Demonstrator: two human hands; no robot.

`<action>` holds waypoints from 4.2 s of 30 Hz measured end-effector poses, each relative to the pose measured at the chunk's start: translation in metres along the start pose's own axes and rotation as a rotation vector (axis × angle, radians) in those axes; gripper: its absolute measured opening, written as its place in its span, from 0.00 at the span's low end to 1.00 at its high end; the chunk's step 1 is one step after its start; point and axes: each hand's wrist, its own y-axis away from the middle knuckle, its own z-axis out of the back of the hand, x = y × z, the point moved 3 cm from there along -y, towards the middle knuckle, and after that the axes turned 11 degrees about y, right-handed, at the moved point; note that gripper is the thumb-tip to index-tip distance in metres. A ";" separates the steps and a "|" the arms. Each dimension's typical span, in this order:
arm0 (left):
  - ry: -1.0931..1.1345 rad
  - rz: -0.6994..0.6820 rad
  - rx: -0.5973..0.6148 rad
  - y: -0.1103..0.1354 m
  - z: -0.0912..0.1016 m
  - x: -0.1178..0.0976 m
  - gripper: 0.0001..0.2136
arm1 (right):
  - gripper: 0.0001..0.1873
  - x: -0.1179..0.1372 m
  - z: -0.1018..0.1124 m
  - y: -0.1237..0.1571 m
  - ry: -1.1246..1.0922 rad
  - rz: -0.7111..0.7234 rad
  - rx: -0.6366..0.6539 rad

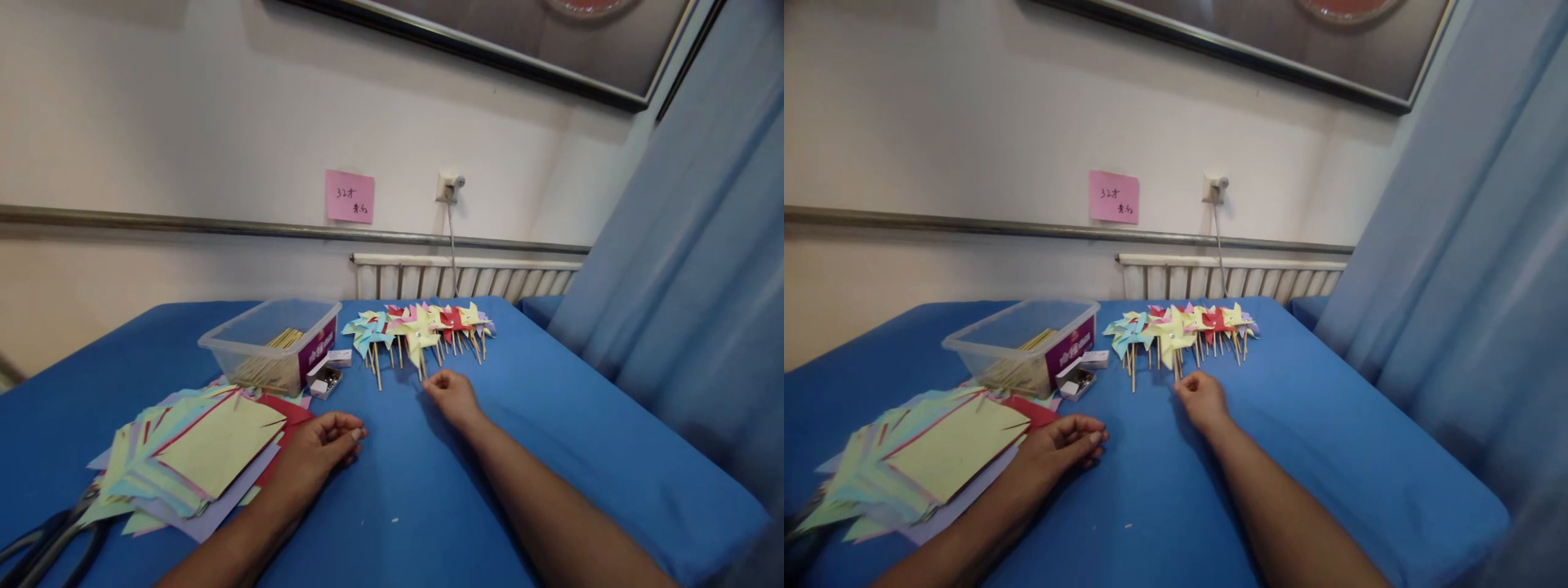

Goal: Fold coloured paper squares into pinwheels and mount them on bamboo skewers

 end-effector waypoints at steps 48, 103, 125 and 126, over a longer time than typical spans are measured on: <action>-0.187 -0.028 0.137 0.009 -0.011 0.002 0.10 | 0.14 -0.043 0.065 -0.057 0.768 -0.229 -0.104; -1.220 0.015 -0.217 0.015 0.119 -0.052 0.20 | 0.03 0.059 -0.093 0.087 -0.229 0.284 0.483; -1.151 0.066 -0.168 0.016 0.111 -0.063 0.14 | 0.04 0.060 -0.090 0.090 -0.046 0.417 0.476; -1.146 0.061 -0.166 0.016 0.110 -0.062 0.14 | 0.04 0.061 -0.090 0.091 -0.036 0.424 0.474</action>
